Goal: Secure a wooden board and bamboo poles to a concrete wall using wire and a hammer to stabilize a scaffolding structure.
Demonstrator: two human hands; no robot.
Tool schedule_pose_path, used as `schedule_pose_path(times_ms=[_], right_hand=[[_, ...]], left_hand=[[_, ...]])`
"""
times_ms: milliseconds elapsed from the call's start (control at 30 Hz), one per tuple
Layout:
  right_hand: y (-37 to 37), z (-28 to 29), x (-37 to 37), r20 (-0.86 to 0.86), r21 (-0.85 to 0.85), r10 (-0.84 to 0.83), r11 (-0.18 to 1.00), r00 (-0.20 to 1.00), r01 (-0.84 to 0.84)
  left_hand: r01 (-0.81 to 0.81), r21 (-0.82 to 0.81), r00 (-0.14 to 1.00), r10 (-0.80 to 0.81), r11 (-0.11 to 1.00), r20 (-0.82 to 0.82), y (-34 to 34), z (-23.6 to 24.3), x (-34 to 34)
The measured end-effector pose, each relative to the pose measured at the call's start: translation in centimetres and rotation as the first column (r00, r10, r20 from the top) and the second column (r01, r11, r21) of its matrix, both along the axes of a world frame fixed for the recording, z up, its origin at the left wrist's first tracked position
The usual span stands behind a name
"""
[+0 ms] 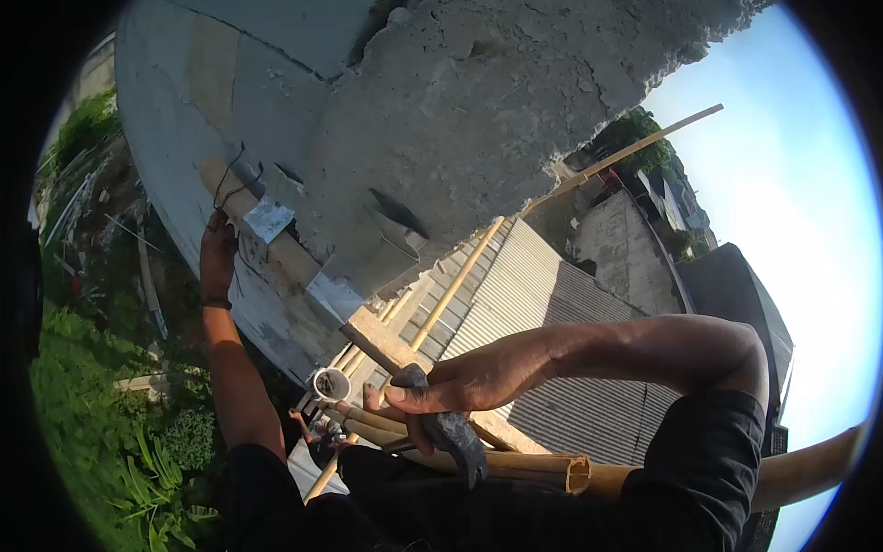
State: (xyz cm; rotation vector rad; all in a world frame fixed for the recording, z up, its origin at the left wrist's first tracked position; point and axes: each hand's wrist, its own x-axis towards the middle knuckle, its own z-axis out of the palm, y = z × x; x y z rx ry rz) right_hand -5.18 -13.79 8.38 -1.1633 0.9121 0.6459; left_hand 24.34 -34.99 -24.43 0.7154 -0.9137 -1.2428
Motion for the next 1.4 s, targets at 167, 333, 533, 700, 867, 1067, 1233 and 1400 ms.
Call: schedule_pose_path(times_ms=[167,333,533,700,867,1067,1233,1400], right_hand=[[0.4,-3.7,-1.2,0.222,-0.026,-0.134,0.989,0.966,0.143],[0.8,-6.4,0.0,0.220,-0.094,-0.038,0.994,0.975,0.060],[2.2,-10.2,1.2,0.210,-0.122,-0.055,0.989,0.976,0.082],[4.7,-11.6,2.3,0.299,-0.288,-0.123,0.934,0.946,0.212],[5.9,-13.6,3.2,0.331,-0.157,-0.246,0.938,0.911,0.310],[5.5,-15.4,3.8,0.363,-0.306,-0.154,0.912,0.919,0.274],[4.6,-15.0,4.0,0.361,-0.367,-0.114,0.895,0.926,0.253],[4.7,-14.0,4.2,0.336,-0.422,-0.175,0.850,0.926,0.314]], left_hand=[[-0.024,0.030,0.972,0.017,0.999,0.235,1.5,0.9,0.6],[-0.188,0.085,0.917,0.143,0.979,0.373,3.5,1.8,1.4],[-0.196,0.118,0.923,0.142,0.974,0.359,5.7,2.8,2.0],[-0.166,0.139,0.936,0.111,0.976,0.335,6.4,3.4,2.0],[-0.281,0.169,0.903,0.201,0.945,0.380,6.3,3.7,2.0],[-0.286,0.118,0.935,0.250,0.951,0.250,5.4,2.4,0.9],[-0.352,0.053,0.918,0.334,0.934,0.215,5.0,2.0,2.1],[-0.348,0.268,0.885,0.220,0.899,0.411,5.1,2.7,3.3]])
